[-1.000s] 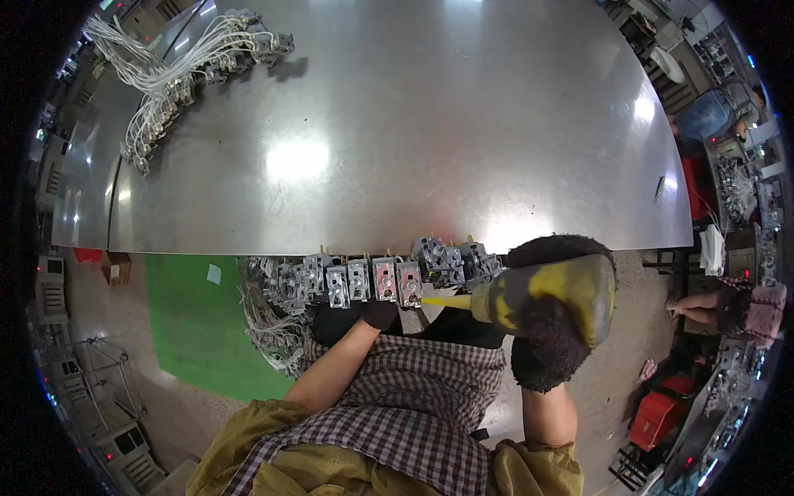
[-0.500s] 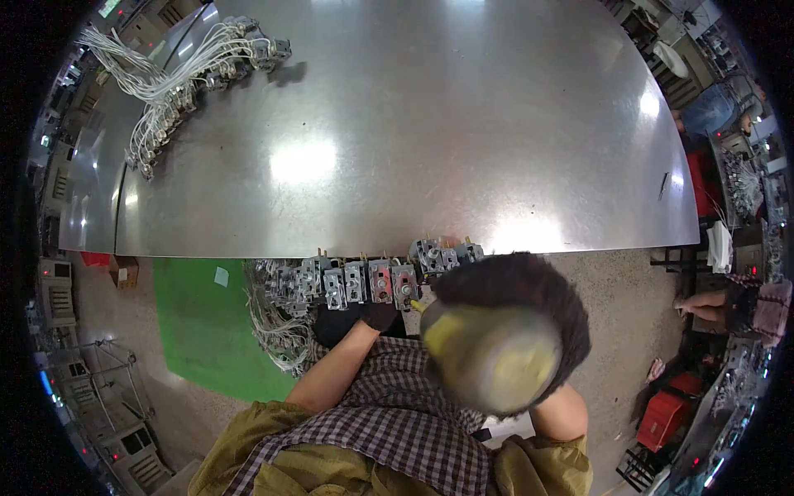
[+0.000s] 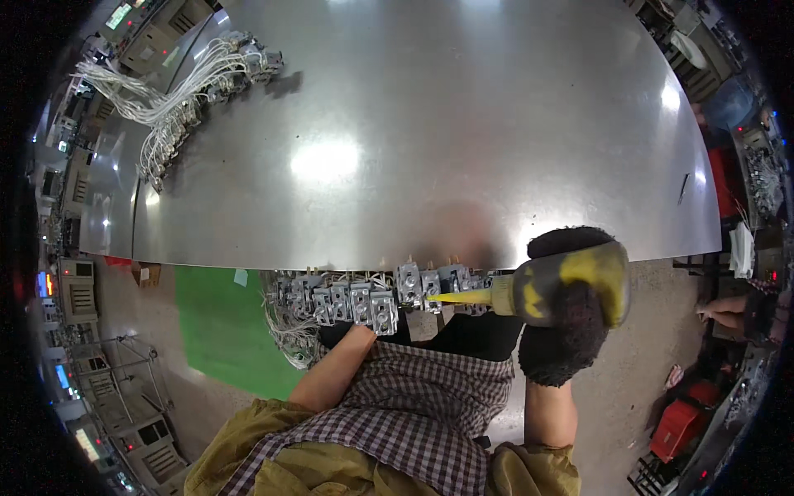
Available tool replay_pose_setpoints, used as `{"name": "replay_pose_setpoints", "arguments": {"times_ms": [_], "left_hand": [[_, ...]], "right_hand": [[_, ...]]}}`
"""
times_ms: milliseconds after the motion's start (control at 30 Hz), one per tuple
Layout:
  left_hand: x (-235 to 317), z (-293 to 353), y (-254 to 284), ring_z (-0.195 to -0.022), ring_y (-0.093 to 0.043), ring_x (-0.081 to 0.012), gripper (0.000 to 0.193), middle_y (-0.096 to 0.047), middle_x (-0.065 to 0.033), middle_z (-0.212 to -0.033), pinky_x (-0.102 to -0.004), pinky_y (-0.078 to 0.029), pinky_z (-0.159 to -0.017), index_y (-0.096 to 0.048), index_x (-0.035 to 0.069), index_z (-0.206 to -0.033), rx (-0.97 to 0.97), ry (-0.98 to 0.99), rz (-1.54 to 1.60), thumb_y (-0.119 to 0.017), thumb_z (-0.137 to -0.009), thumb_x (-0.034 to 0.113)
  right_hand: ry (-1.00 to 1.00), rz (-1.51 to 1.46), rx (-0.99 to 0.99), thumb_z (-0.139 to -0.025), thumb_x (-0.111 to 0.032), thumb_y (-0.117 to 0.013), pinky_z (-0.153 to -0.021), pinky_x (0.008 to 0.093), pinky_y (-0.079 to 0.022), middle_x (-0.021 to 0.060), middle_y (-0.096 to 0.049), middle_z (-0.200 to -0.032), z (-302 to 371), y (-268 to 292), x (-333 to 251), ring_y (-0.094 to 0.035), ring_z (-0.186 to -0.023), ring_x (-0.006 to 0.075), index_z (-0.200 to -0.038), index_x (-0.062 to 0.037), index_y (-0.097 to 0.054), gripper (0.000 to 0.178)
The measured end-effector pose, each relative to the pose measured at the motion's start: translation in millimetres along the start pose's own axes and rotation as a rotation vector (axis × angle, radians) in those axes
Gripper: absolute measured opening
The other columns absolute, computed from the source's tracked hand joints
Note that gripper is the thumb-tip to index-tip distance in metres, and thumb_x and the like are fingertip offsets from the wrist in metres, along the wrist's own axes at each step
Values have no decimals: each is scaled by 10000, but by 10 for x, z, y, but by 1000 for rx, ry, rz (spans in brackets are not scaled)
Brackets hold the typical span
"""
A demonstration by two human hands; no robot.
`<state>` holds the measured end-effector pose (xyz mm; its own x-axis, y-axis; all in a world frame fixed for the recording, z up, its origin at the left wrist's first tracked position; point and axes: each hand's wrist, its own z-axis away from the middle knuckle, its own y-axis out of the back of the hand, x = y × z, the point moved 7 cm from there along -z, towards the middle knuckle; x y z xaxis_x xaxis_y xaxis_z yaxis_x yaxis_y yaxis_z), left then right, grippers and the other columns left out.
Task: Assembling electronic components by tightening screws using an electric screwdriver at a manual assembly station.
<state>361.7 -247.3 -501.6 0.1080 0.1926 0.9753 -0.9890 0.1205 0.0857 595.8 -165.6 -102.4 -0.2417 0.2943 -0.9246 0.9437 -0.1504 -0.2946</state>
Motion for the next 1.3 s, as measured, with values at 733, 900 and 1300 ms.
{"name": "replay_pose_setpoints", "arguments": {"times_ms": [733,900,1300], "left_hand": [[-403,235,186,-955,-504,-185,322,-539,-48,-1045,-365,-429,-838,-516,96,-1072,43,210,777,-417,-883,337],[-462,184,134,-944,-509,-187,318,-543,-48,-1036,-365,-436,-827,-519,97,-1063,50,245,970,-422,-880,339],[-673,257,-7,-919,-521,-192,309,-551,-47,-1017,-366,-453,-800,-527,101,-1041,56,376,1433,-435,-872,343]], "right_hand": [[-90,105,-467,-803,-202,-601,-1008,327,-321,124,-365,-1275,127,-208,157,-375,-1183,225,-1310,-37,-260,634],[79,572,-365,-785,-231,-598,-918,355,-397,139,-461,-1188,216,53,355,-461,-1103,253,-1250,-25,-353,564],[-124,-222,51,-824,-272,-495,-960,408,-360,120,-395,-1268,315,659,500,-419,-1148,249,-1298,-56,-310,553]]}}
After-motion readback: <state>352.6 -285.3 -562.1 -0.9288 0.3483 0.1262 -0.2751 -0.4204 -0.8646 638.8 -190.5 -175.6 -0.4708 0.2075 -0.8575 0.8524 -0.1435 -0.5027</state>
